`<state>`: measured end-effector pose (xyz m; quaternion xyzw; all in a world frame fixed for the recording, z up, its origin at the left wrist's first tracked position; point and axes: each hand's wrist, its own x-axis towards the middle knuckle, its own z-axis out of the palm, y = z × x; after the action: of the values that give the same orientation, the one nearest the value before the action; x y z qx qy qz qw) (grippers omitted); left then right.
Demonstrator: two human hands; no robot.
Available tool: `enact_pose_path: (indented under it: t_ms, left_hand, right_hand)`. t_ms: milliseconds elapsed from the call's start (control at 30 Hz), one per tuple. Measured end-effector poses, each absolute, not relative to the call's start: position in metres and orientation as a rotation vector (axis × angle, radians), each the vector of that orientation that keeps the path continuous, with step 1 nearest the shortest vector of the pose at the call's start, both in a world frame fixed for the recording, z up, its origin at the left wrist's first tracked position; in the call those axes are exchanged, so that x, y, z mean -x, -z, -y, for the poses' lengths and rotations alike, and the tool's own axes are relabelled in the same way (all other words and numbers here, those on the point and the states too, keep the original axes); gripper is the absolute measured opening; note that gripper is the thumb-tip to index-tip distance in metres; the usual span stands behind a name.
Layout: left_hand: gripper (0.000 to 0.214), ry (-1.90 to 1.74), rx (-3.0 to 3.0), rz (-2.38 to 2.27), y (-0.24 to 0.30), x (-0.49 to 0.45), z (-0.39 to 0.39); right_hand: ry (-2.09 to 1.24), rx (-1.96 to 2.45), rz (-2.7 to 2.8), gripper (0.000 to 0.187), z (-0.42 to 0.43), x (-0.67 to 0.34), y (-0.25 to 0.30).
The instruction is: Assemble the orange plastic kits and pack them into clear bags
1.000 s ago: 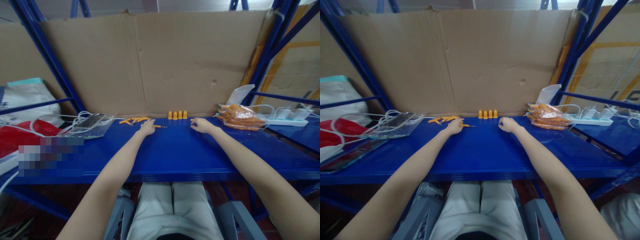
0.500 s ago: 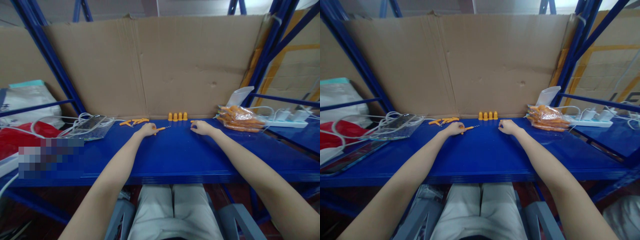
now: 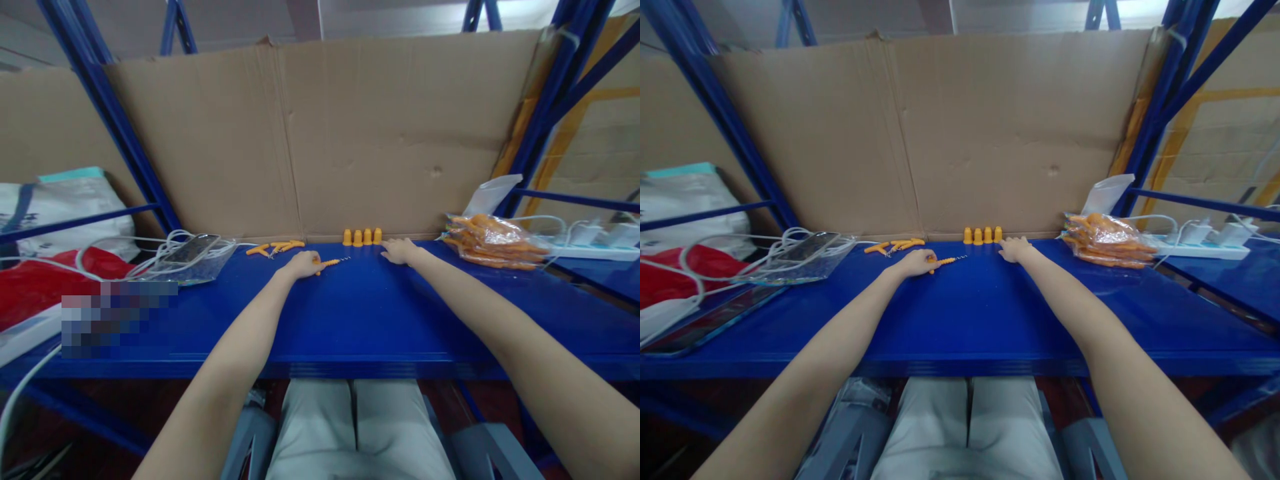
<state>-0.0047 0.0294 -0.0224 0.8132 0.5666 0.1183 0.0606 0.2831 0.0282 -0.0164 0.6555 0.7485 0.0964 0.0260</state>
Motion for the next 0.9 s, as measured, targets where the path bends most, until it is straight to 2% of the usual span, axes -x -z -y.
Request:
enact_pose_path:
  t_ms: [300, 500, 733, 900]
  left_hand:
    - [0.021, -0.378, -2.481, -1.671, 0.022, 0.005, -0.027]
    - [0.021, -0.374, -2.487, -1.652, 0.023, 0.004, -0.026]
    - [0.021, -0.376, -2.456, -1.676, 0.021, 0.001, -0.025]
    - [0.020, -0.368, -2.477, -1.662, 0.021, 0.002, -0.025]
  right_hand:
    - [-0.028, -2.266, -2.218, 0.061, -0.067, -0.266, 0.009]
    - [0.018, -2.292, -2.213, 0.054, -0.077, -0.267, 0.019]
    - [-0.194, -2.321, -2.315, 0.049, -0.067, -0.269, 0.031]
    - [-0.348, -2.566, -2.377, 0.047, -0.058, -0.271, 0.022]
